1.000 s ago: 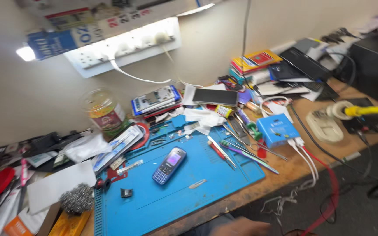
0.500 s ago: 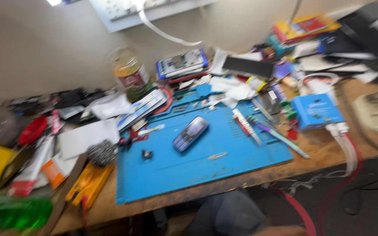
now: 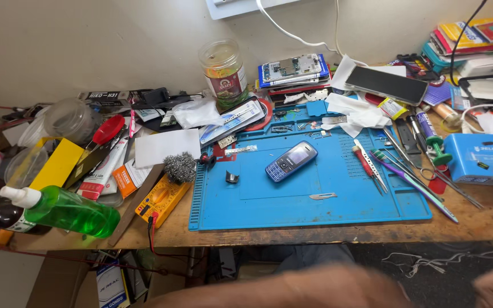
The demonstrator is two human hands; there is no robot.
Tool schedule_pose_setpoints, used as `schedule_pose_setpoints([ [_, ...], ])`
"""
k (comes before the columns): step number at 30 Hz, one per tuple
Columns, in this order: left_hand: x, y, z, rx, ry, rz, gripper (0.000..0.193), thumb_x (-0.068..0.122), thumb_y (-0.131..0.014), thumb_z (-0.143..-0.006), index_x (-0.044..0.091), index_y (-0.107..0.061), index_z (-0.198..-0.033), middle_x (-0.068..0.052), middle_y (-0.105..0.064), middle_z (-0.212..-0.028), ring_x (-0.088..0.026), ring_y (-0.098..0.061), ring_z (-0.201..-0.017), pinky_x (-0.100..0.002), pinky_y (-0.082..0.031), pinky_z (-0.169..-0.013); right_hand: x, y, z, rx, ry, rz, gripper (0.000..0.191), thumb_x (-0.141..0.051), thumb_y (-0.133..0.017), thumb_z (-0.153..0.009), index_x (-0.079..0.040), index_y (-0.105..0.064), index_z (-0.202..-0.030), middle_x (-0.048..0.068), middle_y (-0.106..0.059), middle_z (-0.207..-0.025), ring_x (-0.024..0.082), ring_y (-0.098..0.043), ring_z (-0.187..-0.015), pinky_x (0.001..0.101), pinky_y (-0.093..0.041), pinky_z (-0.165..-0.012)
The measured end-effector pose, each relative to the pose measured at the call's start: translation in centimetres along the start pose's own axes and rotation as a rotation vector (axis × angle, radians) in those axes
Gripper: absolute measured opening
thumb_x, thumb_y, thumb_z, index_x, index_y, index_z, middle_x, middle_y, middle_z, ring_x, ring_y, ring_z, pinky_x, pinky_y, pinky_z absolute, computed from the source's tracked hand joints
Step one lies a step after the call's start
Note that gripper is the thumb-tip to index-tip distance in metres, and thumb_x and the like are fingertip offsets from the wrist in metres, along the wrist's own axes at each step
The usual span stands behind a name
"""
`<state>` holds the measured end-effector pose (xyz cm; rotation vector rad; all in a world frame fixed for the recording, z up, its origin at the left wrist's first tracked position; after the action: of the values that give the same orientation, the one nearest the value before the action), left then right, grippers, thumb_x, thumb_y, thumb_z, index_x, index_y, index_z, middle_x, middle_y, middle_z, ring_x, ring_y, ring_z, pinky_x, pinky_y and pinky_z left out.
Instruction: The person uses a screwdriver to remove screws from the back of a blue mobile phone, then reassembles it and tests the device by pressing buttons and connecting a charging cable.
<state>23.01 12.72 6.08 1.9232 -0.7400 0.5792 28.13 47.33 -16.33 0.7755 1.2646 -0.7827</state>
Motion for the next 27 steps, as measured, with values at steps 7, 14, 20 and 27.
schedule_pose_setpoints([
  [7,-12.1,12.8,4.5,0.211,0.737,-0.812,0.066,0.030,-0.079,-0.084,0.002,-0.053,-0.139,-0.024,-0.060,-0.124,-0.042,-0.059,-0.110,-0.051,-0.050,-0.093,-8.9,-0.5,10.2,-0.513,-0.068,-0.244,0.039,0.000,-0.057,-0.102,0.010,-0.059,-0.139,0.006,-0.058,-0.077,0.010,-0.048,-0.066,0.0246,-0.038,-0.054],
  [14,-16.0,13.7,4.5,-0.011,0.758,-0.547,0.054,0.036,-0.086,-0.082,0.006,-0.064,-0.122,-0.018,-0.069,-0.113,-0.034,-0.063,-0.108,-0.047,-0.051,-0.089,-13.8,-6.4,15.1,-0.417,0.230,-0.004,0.028,-0.001,-0.069,-0.093,0.007,-0.073,-0.120,0.013,-0.075,-0.099,0.013,-0.070,-0.084,0.0240,-0.057,-0.075],
  [20,-14.2,8.1,1.5,0.777,0.689,0.867,0.085,0.022,-0.085,-0.080,0.003,-0.038,-0.148,-0.019,-0.070,-0.114,-0.023,-0.075,-0.097,-0.040,-0.065,-0.082,-14.7,-10.0,14.6,-0.498,0.212,-0.157,0.025,-0.001,-0.073,-0.088,0.004,-0.074,-0.113,0.014,-0.079,-0.094,0.015,-0.076,-0.079,0.0256,-0.062,-0.071],
  [27,-11.2,2.1,-0.8,1.164,0.645,1.243,0.117,0.020,-0.084,-0.077,0.024,0.000,-0.158,-0.017,-0.065,-0.116,-0.024,-0.073,-0.092,-0.032,-0.064,-0.075,-15.4,-12.1,15.8,-0.460,0.469,0.029,0.027,-0.004,-0.079,-0.086,-0.002,-0.078,-0.112,0.008,-0.077,-0.090,0.010,-0.066,-0.073,0.0211,-0.051,-0.061],
])
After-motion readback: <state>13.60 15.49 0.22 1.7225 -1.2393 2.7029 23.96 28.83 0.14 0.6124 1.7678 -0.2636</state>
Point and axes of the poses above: each hand's wrist, its own z-axis away from the middle knuckle, its own y-axis out of the back of the hand, x = y × z, the point moved 1 cm from there along -z, towards the middle knuckle
